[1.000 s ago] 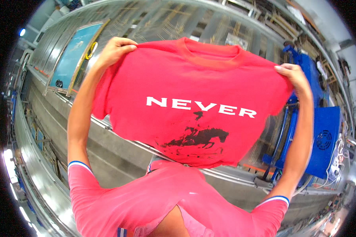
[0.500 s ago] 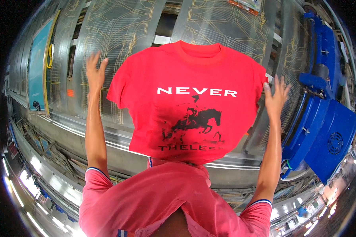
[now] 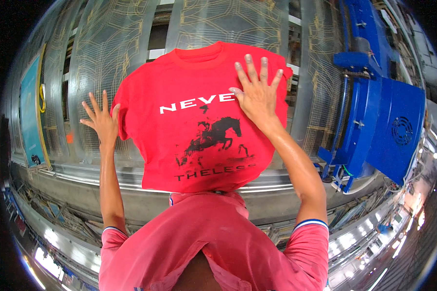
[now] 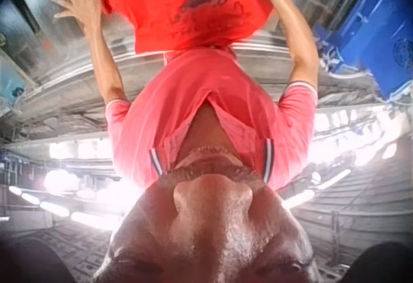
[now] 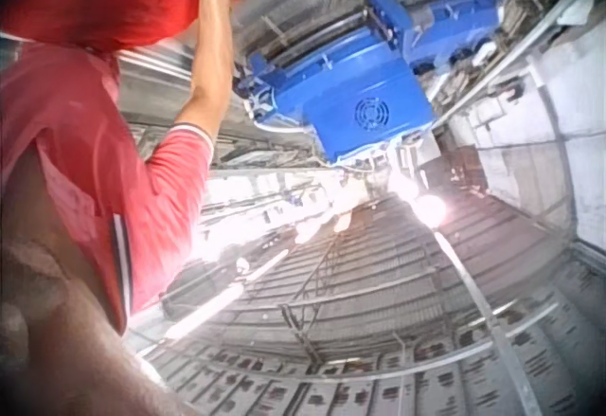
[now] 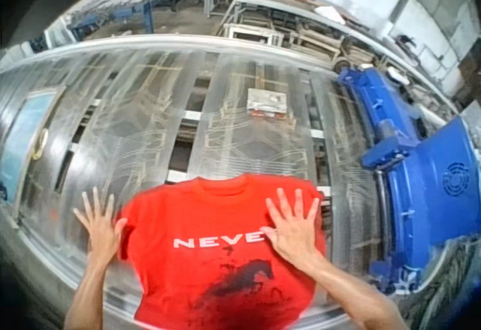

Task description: The person prepares a screen printing frame with a horse graphic and places it on a conveyor belt. They then position a red t-shirt on the belt, align it under the screen, and use a squeegee to apply ink through the mesh onto the fabric.

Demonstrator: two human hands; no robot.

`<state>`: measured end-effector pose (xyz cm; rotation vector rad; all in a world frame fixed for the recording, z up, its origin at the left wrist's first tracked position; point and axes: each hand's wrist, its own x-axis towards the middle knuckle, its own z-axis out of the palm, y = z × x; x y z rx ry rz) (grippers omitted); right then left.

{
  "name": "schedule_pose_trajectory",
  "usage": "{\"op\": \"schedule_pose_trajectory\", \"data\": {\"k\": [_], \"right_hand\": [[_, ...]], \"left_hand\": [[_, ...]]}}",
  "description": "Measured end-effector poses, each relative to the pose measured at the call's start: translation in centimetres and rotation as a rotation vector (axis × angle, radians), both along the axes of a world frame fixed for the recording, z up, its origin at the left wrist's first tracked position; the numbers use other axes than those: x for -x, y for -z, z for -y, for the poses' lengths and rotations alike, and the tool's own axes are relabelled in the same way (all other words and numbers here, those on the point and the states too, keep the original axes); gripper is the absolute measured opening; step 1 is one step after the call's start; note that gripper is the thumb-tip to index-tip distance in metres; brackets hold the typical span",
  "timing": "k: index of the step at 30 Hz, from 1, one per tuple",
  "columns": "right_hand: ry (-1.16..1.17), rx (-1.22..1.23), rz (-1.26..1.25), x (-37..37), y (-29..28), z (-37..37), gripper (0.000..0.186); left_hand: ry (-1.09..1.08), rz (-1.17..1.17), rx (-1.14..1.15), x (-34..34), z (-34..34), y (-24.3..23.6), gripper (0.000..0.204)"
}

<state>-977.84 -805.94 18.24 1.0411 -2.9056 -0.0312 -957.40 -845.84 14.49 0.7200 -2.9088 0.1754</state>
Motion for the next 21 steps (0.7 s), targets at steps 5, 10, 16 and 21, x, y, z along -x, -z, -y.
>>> {"op": "schedule_pose_trajectory", "data": {"k": [5, 10, 16, 21], "right_hand": [[0.004, -0.025, 0.056, -1.3, -1.7, -1.2, 0.069], [0.051, 0.535, 0.457, -6.8, -4.1, -7.9, 0.045], [0.867, 0.391, 1.646, -25.9, -1.6, -22.2, 0.015], [0.963, -0.056, 1.632, -39.1, 1.1, -23.3, 0.021]], "left_hand": [[-0.062, -0.071, 0.013, -3.4, -1.6, -1.7, 0.062], [-0.309, -0.371, -0.027, -15.2, -2.4, -2.2, 0.052], [-0.749, 0.557, -0.694, -42.2, -11.5, 2.9, 0.037], [-0.425, 1.394, -1.376, -44.5, -25.8, 4.9, 0.048]]}}
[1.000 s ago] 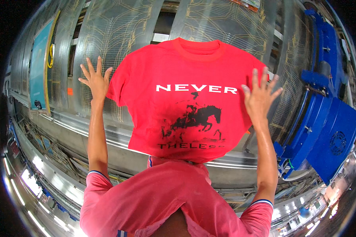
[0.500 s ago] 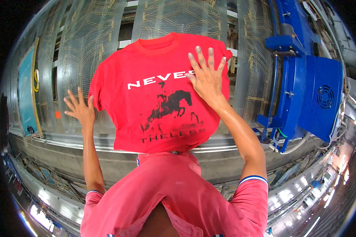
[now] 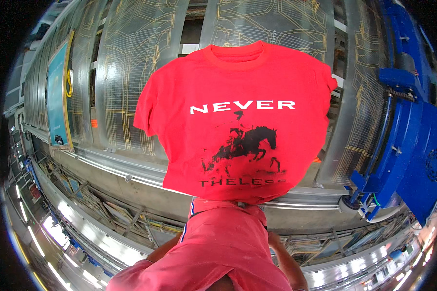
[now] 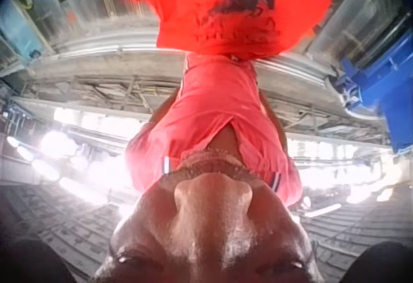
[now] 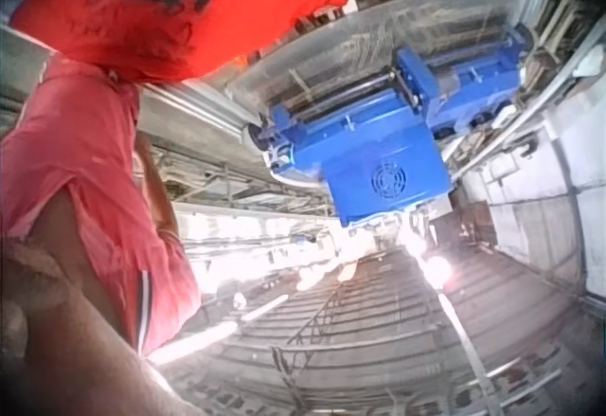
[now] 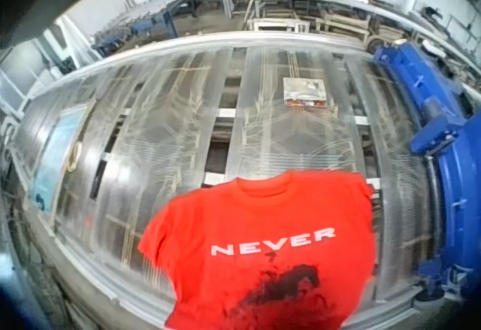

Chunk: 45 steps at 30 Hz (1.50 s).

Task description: The person prepares a screen printing frame with a horse graphic and places it on a conveyor belt. They then position a red t-shirt on the belt, align it under the screen, and use a squeegee to apply ink through the mesh onto the fabric.

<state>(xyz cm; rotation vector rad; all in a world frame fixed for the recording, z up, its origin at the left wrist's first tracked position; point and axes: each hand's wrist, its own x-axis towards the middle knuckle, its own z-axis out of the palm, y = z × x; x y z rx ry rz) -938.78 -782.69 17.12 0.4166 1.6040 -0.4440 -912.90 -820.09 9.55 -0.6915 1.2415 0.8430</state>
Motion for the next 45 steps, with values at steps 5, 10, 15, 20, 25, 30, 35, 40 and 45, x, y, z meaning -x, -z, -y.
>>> {"op": "schedule_pose_trajectory", "data": {"k": [5, 10, 15, 20, 25, 30, 35, 40, 45], "right_hand": [[0.583, -0.035, 0.041, -3.2, 1.4, 1.8, 0.024], [0.964, -0.070, 0.121, -3.1, 3.1, 2.4, 0.028], [1.165, -0.078, 0.187, -2.7, 5.4, 2.5, 0.033], [1.272, -0.058, 0.223, -2.9, 8.2, 2.3, 0.039], [1.279, -0.015, 0.261, -2.7, 9.9, 2.4, 0.045], [1.127, 0.151, 0.100, -0.4, 6.7, 4.0, 0.042], [1.341, 0.276, 0.239, 2.7, 2.7, 5.6, 0.040], [0.693, 0.531, -0.022, 8.7, -0.7, 1.3, 0.031], [0.882, 0.312, -0.601, 16.8, 2.5, -1.0, 0.035]], "left_hand": [[-0.852, 0.054, 0.373, 6.8, -0.1, 0.0, 0.047], [-0.948, 0.032, 0.443, 10.2, 2.0, 0.4, 0.046], [-0.964, 0.028, 0.451, 12.2, 1.6, 0.5, 0.045], [-0.971, 0.028, 0.455, 13.3, 1.1, 0.4, 0.044], [-0.987, 0.007, 0.449, 14.0, 0.4, 0.5, 0.043], [-0.990, -0.043, 0.431, 14.1, 0.4, 0.8, 0.042], [-0.964, -0.107, 0.397, 14.1, 0.8, 0.7, 0.041], [-0.875, -0.085, 0.299, 13.1, 4.2, -2.7, 0.040], [-0.829, -0.832, 0.620, 14.3, 14.6, -4.2, 0.024]]}}
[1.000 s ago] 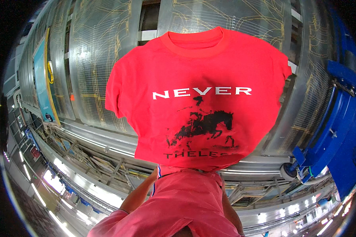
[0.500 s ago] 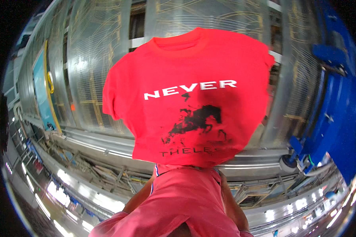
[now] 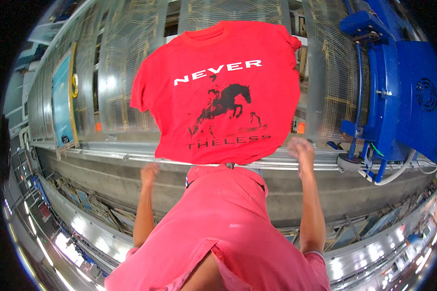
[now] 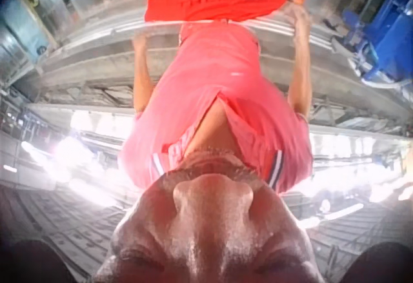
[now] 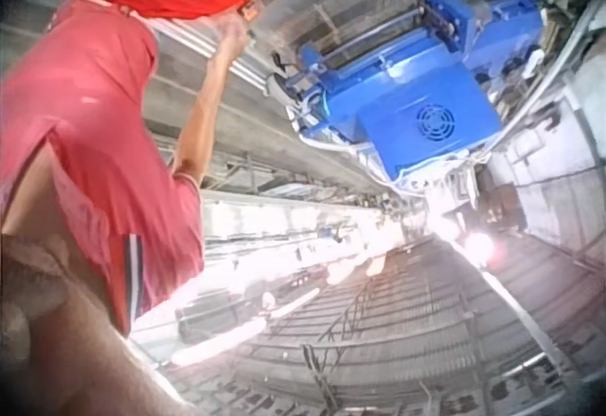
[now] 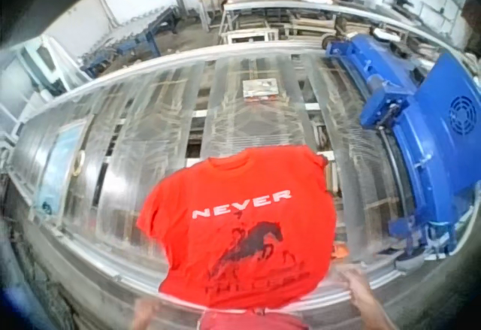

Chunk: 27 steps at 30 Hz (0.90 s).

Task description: The person prepares a screen printing frame with a horse graphic and places it on a conveyor belt. They then position a red t-shirt on the belt, align it under the screen, and use a squeegee to apply ink through the mesh onto the fabric.

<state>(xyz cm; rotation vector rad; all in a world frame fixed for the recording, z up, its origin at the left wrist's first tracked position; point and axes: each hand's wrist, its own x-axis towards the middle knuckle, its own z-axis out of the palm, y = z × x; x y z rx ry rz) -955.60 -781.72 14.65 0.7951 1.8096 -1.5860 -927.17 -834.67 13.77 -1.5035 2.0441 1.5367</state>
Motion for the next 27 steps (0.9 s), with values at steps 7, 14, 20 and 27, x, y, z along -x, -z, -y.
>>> {"op": "schedule_pose_trajectory", "data": {"k": [7, 14, 20, 27], "right_hand": [[0.239, 0.158, -0.079, 1.7, 9.8, 2.0, 0.053], [0.036, -0.118, -0.216, 1.5, 8.8, 2.5, 0.025], [-0.077, -0.128, -0.431, 2.5, 2.6, 1.4, 0.015], [-0.092, 0.234, -0.138, 3.6, -2.0, 0.0, 0.038]], "left_hand": [[-0.265, -0.178, 0.235, 5.7, -2.3, 0.7, 0.042], [-0.172, -0.162, 0.485, 7.0, -6.0, -0.2, 0.022], [-0.508, -0.701, -0.154, 7.2, -6.1, -8.0, 0.007], [-0.285, -0.170, -0.298, 2.8, -5.4, -6.6, 0.018]]}}
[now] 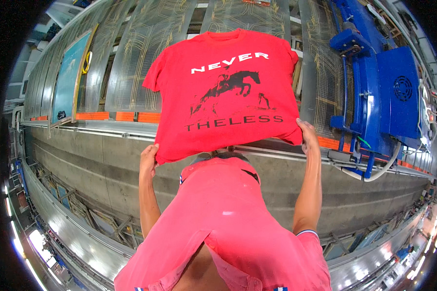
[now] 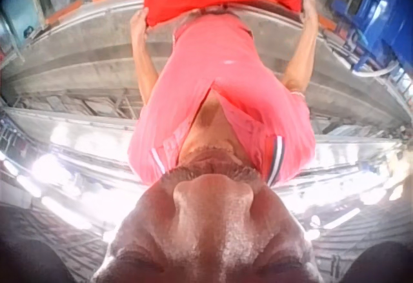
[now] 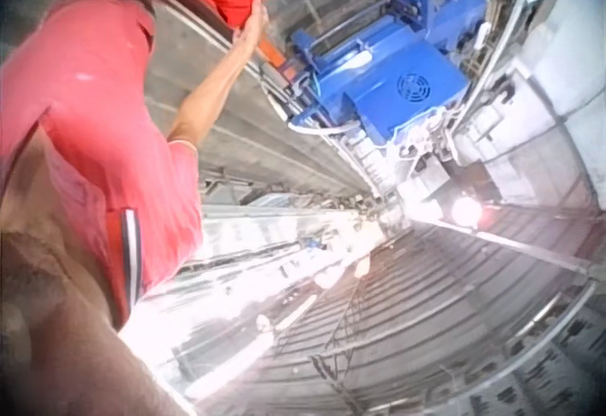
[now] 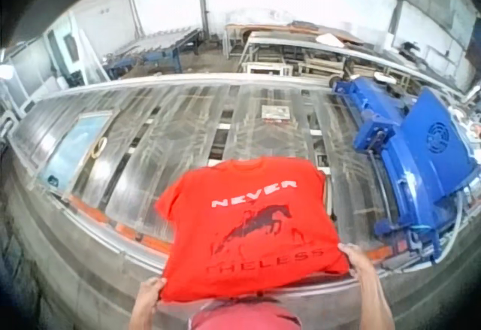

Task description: The person prepares a screen printing frame with a horse graphic and places it on a conveyor belt. They then position a red t-shirt on the belt, align it under the screen, and use a squeegee to apply ink through the mesh onto the fabric.

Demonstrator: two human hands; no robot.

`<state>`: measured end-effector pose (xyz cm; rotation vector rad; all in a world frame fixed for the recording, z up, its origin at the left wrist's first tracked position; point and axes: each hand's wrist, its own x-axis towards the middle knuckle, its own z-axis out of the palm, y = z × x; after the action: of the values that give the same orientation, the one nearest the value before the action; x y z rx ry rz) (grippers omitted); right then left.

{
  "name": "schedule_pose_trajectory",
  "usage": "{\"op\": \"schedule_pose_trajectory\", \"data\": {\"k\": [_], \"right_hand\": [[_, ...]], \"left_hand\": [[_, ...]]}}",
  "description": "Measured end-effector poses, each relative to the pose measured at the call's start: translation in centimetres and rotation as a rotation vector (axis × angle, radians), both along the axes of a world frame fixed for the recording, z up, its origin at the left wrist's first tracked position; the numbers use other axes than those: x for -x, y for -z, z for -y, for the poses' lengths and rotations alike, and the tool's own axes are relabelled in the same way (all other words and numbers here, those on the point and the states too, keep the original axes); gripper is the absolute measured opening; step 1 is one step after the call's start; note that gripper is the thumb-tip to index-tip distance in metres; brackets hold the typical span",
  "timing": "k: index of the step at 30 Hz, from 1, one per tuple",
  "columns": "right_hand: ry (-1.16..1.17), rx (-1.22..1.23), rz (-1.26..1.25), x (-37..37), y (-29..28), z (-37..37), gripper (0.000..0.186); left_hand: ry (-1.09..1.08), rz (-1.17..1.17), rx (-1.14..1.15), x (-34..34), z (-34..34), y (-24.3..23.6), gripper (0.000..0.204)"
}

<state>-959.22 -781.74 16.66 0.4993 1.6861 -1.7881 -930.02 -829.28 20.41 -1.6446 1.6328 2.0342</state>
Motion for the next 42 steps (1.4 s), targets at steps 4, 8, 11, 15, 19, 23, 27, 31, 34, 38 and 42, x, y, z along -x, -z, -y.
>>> {"op": "schedule_pose_trajectory", "data": {"k": [4, 8, 11, 15, 19, 23, 27, 31, 34, 38, 42], "right_hand": [[0.178, 0.043, 0.281, -0.5, -1.8, -1.4, 0.084], [0.854, 0.990, -0.114, -1.7, -2.9, -1.5, 0.092], [0.983, 1.290, -0.272, -2.7, -3.3, 0.8, 0.089], [0.931, 1.227, -0.289, -3.1, -4.6, 4.7, 0.089], [0.960, 0.953, -0.288, -3.7, -7.5, 8.5, 0.079], [0.865, 0.506, -0.334, -7.8, -11.3, 15.0, 0.081], [0.066, 0.223, -0.804, -15.4, -13.4, 19.9, 0.086], [-0.107, 0.004, -0.885, -18.6, -11.5, 17.5, 0.095], [-0.186, -0.214, -0.788, -21.0, -7.1, 13.0, 0.092], [-0.167, -0.601, -0.717, -26.0, 1.0, 5.3, 0.083], [-0.079, -0.659, 0.019, -26.9, 3.5, 1.6, 0.078]], "left_hand": [[0.081, 0.126, 0.120, -2.8, 1.3, 4.5, 0.027], [-0.321, -0.069, 0.029, -4.4, 2.8, 7.1, 0.046], [-0.905, -0.400, -0.410, -4.8, 4.0, 7.5, 0.050], [-0.943, -0.576, -0.589, -3.7, 4.6, 7.5, 0.054], [-0.793, -0.715, -0.742, -1.6, 3.9, 7.1, 0.055], [-0.704, -0.774, -0.824, 0.3, 2.4, 5.5, 0.056], [-0.604, -0.775, -0.815, 1.5, 0.2, 3.8, 0.057], [-0.519, -0.854, -0.864, 1.5, -2.1, 2.4, 0.063], [-0.740, -0.857, -0.893, 1.1, -3.2, 1.1, 0.071], [-0.880, -1.032, -1.025, 1.3, -3.4, 0.3, 0.070], [-0.937, -1.160, -1.086, 0.6, -2.5, 0.2, 0.071]]}}
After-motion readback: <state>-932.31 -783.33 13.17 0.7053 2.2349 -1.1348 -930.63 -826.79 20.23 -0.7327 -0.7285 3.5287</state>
